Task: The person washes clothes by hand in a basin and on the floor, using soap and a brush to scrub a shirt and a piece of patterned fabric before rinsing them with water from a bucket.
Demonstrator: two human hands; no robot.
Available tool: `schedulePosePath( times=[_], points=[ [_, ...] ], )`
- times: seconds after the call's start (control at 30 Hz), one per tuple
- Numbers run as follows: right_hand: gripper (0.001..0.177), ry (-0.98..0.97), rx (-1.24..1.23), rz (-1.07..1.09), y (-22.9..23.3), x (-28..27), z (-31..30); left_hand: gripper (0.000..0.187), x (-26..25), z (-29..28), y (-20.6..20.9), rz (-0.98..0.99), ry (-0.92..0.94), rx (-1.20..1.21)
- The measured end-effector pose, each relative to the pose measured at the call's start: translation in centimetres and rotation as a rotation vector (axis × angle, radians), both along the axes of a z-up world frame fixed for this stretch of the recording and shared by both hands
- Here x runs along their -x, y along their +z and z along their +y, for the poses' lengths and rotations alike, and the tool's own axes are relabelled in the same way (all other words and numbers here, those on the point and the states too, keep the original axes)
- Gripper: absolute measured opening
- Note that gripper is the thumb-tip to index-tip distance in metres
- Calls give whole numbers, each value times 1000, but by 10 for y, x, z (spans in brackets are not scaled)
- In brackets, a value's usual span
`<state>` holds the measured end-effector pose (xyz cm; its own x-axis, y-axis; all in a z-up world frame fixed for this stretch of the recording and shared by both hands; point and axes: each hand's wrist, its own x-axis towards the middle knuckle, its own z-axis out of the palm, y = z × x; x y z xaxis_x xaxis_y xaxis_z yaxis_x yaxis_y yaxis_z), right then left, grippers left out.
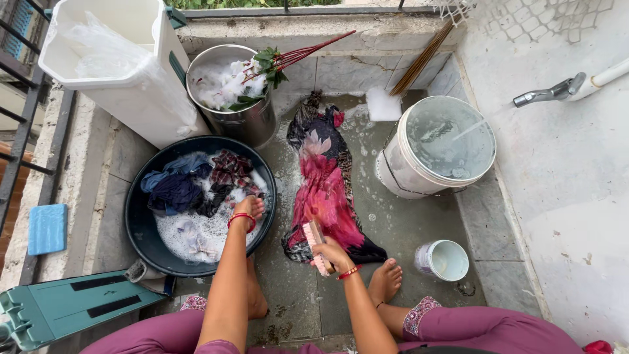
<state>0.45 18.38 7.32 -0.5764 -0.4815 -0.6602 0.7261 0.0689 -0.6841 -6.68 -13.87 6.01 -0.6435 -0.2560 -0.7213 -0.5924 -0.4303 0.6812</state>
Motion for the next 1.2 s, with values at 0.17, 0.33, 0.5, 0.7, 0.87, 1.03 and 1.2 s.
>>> schedulePosePath(
  times=[0.17, 0.33, 0.5, 0.7, 0.87, 1.03, 1.2],
  points=[
    [31, -164, -84, 54, -26, 10, 11, 35, -13, -16, -23, -94, -133, 121],
    [42, -267, -294, 283, -24, 15, 36, 43, -5, -70, -12, -66, -192, 765],
    [57, -416, -508, 349, -17, 8, 62, 41, -19, -44, -17, -166, 95, 880],
    [64, -440, -771, 411, -23, 12, 57, 32, -3, 11, -11, 212, 54, -584],
    [82, -320, -942, 867, -33, 26, 20, 31, 24, 127, -16, 410, -826, -280],
    [68, 475, -1208, 1153, -33, 73, 26, 33, -48, 206, -20, 189, -880, 1092],
    [69, -22, -1273, 962, -29, 152, 48, 73, -94, 194, -6, 34, -1300, 1106]
  ],
)
